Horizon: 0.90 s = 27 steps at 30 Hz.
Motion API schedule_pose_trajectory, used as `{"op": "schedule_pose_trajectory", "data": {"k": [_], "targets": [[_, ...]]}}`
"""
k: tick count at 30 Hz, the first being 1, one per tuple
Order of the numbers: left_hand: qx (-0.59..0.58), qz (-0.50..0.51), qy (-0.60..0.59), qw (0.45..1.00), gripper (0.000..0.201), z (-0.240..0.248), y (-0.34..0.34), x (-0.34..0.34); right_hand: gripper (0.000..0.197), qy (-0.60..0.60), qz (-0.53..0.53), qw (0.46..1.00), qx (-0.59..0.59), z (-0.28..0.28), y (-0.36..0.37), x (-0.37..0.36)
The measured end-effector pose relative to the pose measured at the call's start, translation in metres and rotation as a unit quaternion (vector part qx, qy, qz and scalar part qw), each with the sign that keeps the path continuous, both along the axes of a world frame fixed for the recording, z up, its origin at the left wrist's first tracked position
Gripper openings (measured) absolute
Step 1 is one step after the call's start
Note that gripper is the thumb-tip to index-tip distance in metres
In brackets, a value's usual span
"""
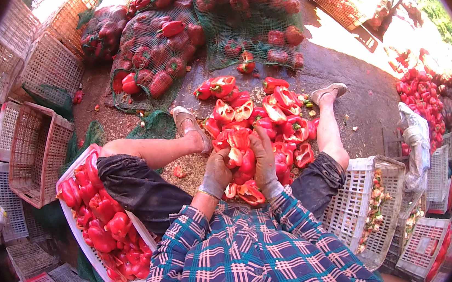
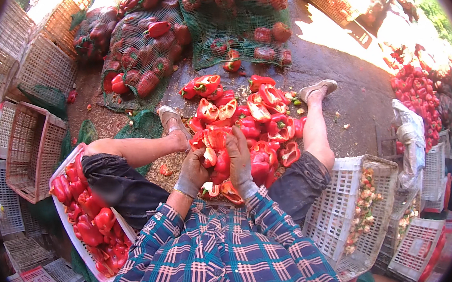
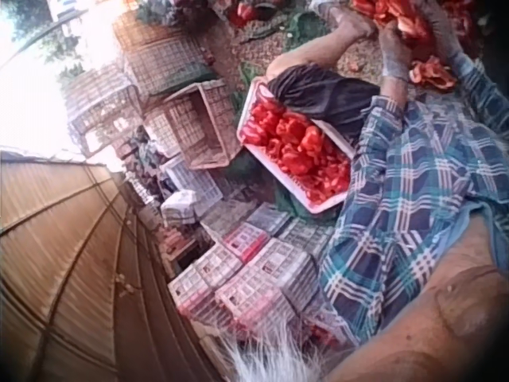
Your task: The person cuts red bell peppers and removes the seed cores by hand, placing the processed halves into a crate.
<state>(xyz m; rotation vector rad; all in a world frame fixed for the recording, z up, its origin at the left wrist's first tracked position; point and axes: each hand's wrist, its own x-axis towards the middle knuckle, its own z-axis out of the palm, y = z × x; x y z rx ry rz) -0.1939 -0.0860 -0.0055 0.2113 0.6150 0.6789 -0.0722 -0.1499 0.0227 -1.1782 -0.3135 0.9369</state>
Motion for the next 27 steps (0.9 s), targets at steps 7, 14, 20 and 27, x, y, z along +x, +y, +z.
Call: {"op": "schedule_pose_trajectory", "data": {"k": [7, 14, 20, 27], "targets": [[-0.079, -0.033, -0.087, 0.993, 0.029, 0.013, 0.008, -0.006, 0.070, 0.429, 0.159, 0.876, 0.150, -0.001, -0.027, 0.005], [-0.055, -0.116, -0.138, 0.982, 0.028, 0.024, 0.014, -0.024, 0.050, 0.332, 0.254, 0.905, 0.078, -0.017, -0.033, 0.033], [0.146, -0.075, 0.112, 0.980, 0.033, 0.031, 0.021, -0.031, 0.041, 0.304, 0.219, 0.926, 0.041, 0.015, -0.038, 0.024], [0.061, -0.171, -0.081, 0.980, 0.038, 0.015, 0.007, -0.027, 0.038, 0.142, 0.258, 0.952, -0.078, 0.013, -0.032, 0.018]]}}
